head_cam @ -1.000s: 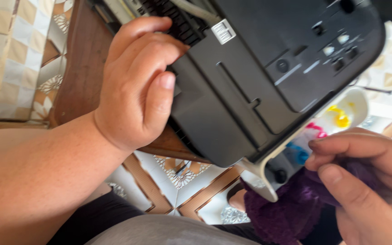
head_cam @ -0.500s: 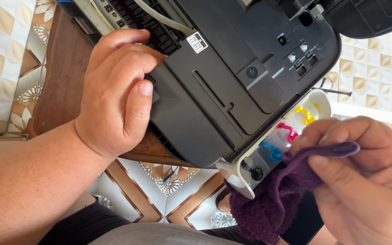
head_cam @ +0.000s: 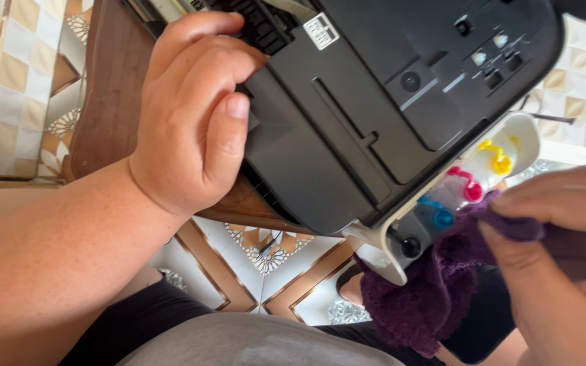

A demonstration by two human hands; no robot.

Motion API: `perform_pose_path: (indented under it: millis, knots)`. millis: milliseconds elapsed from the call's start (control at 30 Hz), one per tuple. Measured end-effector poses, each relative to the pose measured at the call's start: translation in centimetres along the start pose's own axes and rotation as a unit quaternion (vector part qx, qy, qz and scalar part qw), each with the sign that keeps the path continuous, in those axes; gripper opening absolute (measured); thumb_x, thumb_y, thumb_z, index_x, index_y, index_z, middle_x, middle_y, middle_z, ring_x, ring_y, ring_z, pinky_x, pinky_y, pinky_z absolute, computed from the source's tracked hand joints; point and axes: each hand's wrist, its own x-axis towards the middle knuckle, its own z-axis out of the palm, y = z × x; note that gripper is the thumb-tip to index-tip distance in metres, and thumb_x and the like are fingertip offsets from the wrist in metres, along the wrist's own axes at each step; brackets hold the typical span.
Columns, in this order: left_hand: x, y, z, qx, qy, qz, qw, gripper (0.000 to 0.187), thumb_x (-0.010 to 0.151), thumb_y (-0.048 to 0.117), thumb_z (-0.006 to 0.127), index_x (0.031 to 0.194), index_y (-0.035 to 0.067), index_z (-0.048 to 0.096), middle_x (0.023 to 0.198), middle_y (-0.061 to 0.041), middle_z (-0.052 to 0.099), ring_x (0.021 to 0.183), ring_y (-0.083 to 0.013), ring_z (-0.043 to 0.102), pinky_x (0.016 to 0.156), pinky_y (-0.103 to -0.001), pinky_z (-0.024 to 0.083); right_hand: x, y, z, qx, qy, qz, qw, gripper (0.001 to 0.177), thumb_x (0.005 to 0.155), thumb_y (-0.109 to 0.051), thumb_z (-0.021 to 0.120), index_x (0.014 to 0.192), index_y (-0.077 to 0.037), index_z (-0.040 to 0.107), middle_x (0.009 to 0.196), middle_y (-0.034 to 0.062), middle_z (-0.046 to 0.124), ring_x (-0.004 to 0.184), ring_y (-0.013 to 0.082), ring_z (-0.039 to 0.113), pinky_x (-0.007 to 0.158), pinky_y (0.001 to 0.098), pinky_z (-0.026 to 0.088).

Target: The person cleans the ink tank area of a printer using a purple cloth. They wipe the exterior and interior surfaces around the colored ink ports, then remove and reinsert the small colored caps on the ink fill ports.

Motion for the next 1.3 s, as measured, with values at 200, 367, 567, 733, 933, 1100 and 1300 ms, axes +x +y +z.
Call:
perform_pose_path:
  millis: [200,367,567,733,933,1100,1300]
  knots:
    - [-0.2,0.0,0.1,-0.002,0.004,-0.003,1.000,0.032,0.115,0.023,0.040,0.115,-0.003,0.059,0.115,-0.019,0.066,0.116,-0.0393,0.057,0.113,-0.046,0.043,0.4,-1.3,1.1,0.021,-0.039,-0.066,0.997,0.015,0.091,0.009,0.063,0.099,-0.002,0.055,0.111,0.0090,0.061,0.103,0.0149,0.069,0.096,0.0236,0.059]
    - [-0.3,0.0,0.0,0.002,0.003,-0.006,1.000,0.033,0.116,0.023,0.040,0.112,-0.003,0.059,0.112,-0.019,0.066,0.119,-0.0396,0.056,0.112,-0.046,0.043,0.3,-2.0,0.9,-0.110,-0.086,-0.133,0.981,0.023,0.082,0.015,0.065,0.100,0.000,0.067,0.101,0.0130,0.066,0.084,0.0176,0.069,0.080,0.0267,0.055]
    - [-0.4,-0.1,0.0,0.002,0.005,-0.009,1.000,0.032,0.114,0.022,0.039,0.110,-0.003,0.059,0.112,-0.018,0.065,0.120,-0.0391,0.056,0.112,-0.045,0.043,1.1,-2.2,1.8,-0.141,-0.101,-0.152,0.973,0.025,0.068,-0.001,0.086,0.090,-0.002,0.074,0.094,0.0116,0.065,0.076,0.0141,0.069,0.066,0.0245,0.054]
    - [-0.5,-0.1,0.1,0.005,0.009,-0.011,1.000,0.032,0.112,0.021,0.038,0.110,-0.002,0.060,0.112,-0.017,0.066,0.121,-0.0388,0.056,0.111,-0.045,0.043,1.1,-2.7,2.3,-0.178,-0.107,-0.172,0.963,0.027,0.066,-0.001,0.087,0.091,-0.001,0.077,0.084,0.0109,0.066,0.071,0.0138,0.067,0.060,0.0244,0.050]
    - [-0.6,-0.1,0.1,0.008,0.010,-0.013,1.000,0.032,0.113,0.022,0.037,0.111,-0.002,0.060,0.112,-0.016,0.066,0.122,-0.0384,0.056,0.111,-0.045,0.043,1.0,-2.5,2.5,-0.164,-0.101,-0.147,0.970,0.022,0.070,0.002,0.084,0.090,0.000,0.075,0.087,0.0107,0.066,0.070,0.0143,0.064,0.058,0.0231,0.050]
    - [-0.6,-0.2,0.0,0.009,0.008,-0.009,1.000,0.033,0.113,0.023,0.037,0.111,-0.001,0.059,0.113,-0.016,0.066,0.123,-0.0379,0.056,0.112,-0.044,0.043,1.1,-2.0,2.3,-0.165,-0.084,-0.154,0.971,0.018,0.074,0.004,0.083,0.088,0.001,0.073,0.092,0.0129,0.063,0.071,0.0154,0.066,0.063,0.0257,0.051]
    - [-0.7,-0.3,0.1,0.006,0.012,-0.009,1.000,0.034,0.114,0.023,0.036,0.110,-0.001,0.059,0.113,-0.016,0.066,0.122,-0.0377,0.056,0.112,-0.044,0.043,1.1,-2.3,2.4,-0.206,-0.097,-0.186,0.956,0.018,0.073,0.005,0.084,0.087,0.002,0.073,0.089,0.0141,0.064,0.070,0.0171,0.066,0.061,0.0284,0.051]
